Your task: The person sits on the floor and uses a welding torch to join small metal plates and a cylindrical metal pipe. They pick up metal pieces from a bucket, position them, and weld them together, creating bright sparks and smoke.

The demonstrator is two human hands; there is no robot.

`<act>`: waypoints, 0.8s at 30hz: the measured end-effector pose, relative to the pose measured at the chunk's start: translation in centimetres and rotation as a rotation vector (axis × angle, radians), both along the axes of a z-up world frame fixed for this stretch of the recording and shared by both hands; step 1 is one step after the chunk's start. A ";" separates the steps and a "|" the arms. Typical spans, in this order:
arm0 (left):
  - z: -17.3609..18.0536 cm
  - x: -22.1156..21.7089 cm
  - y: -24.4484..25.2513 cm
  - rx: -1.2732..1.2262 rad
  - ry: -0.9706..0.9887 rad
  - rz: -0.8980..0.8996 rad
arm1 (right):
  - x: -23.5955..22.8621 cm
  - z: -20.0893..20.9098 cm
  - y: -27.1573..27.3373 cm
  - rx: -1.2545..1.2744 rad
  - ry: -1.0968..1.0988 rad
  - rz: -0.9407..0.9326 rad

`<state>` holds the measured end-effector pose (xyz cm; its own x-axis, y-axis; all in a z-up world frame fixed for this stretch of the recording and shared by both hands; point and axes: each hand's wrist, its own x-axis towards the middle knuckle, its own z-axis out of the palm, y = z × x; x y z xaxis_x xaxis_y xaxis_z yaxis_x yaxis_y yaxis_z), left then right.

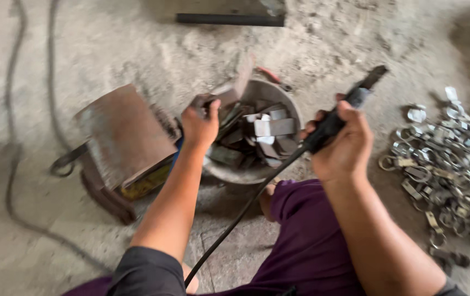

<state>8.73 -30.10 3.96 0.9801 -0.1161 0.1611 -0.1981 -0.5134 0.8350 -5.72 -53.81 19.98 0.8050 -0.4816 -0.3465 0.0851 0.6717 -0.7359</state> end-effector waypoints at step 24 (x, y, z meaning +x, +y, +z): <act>-13.3 -12.8 22.0 -0.526 0.477 0.423 | 0.3 -3.1 12.2 -0.258 0.064 0.255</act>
<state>-4.04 -8.06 -9.32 0.9010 0.2520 -0.3532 0.3609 0.0165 0.9325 -5.46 -41.58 16.88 0.8911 -0.3462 -0.2934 -0.1128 0.4574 -0.8821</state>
